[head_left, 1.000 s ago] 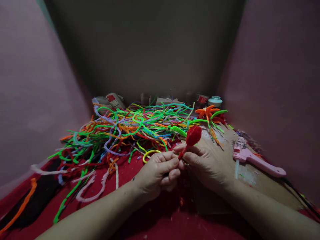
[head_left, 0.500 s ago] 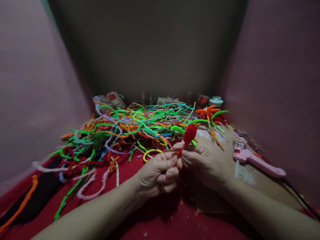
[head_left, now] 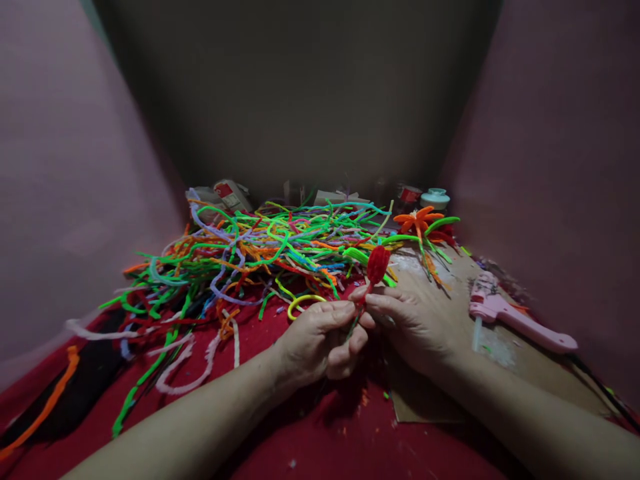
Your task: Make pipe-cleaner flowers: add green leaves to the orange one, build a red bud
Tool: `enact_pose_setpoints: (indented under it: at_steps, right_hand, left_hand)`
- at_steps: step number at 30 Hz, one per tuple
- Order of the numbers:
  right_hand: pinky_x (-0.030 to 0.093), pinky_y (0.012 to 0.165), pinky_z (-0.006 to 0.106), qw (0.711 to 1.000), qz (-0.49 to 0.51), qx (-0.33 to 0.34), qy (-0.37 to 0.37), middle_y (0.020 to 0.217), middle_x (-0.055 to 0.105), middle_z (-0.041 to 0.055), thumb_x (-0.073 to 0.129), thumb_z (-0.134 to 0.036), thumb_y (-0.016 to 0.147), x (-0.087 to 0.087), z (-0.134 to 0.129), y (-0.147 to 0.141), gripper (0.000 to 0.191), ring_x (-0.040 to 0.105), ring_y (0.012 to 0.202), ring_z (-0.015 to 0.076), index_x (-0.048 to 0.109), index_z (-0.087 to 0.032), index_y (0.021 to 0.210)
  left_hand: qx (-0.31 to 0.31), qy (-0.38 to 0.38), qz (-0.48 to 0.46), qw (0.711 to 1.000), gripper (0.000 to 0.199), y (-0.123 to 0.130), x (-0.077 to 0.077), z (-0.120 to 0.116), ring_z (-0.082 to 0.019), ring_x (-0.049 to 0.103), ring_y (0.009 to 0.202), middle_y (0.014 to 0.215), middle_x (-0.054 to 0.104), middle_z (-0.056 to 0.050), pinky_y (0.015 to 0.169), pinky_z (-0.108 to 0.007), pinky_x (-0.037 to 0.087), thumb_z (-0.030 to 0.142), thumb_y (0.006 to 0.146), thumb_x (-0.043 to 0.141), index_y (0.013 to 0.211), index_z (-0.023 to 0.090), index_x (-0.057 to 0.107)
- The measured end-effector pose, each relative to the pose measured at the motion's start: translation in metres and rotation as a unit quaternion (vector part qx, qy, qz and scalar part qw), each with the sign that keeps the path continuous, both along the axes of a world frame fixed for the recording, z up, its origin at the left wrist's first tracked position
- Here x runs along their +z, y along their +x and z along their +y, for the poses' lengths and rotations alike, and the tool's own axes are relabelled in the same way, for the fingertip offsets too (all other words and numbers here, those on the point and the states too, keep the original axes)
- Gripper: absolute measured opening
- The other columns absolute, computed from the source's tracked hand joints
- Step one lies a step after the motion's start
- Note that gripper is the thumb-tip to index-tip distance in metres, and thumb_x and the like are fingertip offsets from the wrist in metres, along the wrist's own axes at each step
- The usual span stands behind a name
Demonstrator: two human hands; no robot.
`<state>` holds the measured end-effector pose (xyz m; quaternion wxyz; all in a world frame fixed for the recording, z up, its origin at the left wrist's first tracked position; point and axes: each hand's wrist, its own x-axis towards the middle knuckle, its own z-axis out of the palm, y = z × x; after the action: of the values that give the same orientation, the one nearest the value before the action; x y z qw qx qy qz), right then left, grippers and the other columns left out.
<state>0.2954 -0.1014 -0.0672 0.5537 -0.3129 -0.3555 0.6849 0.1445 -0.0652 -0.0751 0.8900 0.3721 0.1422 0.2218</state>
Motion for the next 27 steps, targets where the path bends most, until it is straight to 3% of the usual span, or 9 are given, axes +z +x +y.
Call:
enact_pose_setpoints:
  at_steps: [5,19,27]
  right_hand:
    - [0.033,0.052,0.024,1.000,-0.010,-0.004,0.005,0.052,0.054,-0.0032,0.062,-0.028,0.076,-0.0010,0.0028,0.0005,0.015,0.045,0.048,0.0091,0.066,-0.014,0.071]
    - [0.031,0.048,0.023,0.999,-0.013,-0.017,-0.025,0.051,0.052,-0.0043,0.065,-0.029,0.073,-0.0034,0.0015,-0.0009,0.014,0.043,0.046,0.0085,0.064,-0.016,0.067]
    - [0.034,0.048,0.023,0.999,-0.018,-0.012,-0.025,0.053,0.052,-0.0035,0.065,-0.028,0.074,-0.0018,0.0008,-0.0010,0.015,0.043,0.048,0.0089,0.062,-0.016,0.064]
  left_hand:
    - [-0.001,0.024,-0.006,1.000,0.031,0.0030,-0.0042,-0.0002,-0.007,0.046,0.032,0.060,0.061,-0.004,0.031,-0.019,0.041,0.034,0.088,0.045,0.087,0.009,0.063]
    - [0.007,0.049,0.066,0.997,0.043,0.0043,-0.0056,-0.0018,-0.009,0.047,0.032,0.058,0.060,-0.003,0.032,-0.019,0.034,0.049,0.087,0.041,0.087,0.011,0.061]
    - [0.005,0.052,0.068,0.996,0.046,0.0046,-0.0062,-0.0010,-0.008,0.049,0.033,0.058,0.060,-0.004,0.032,-0.018,0.035,0.044,0.092,0.032,0.088,0.008,0.061]
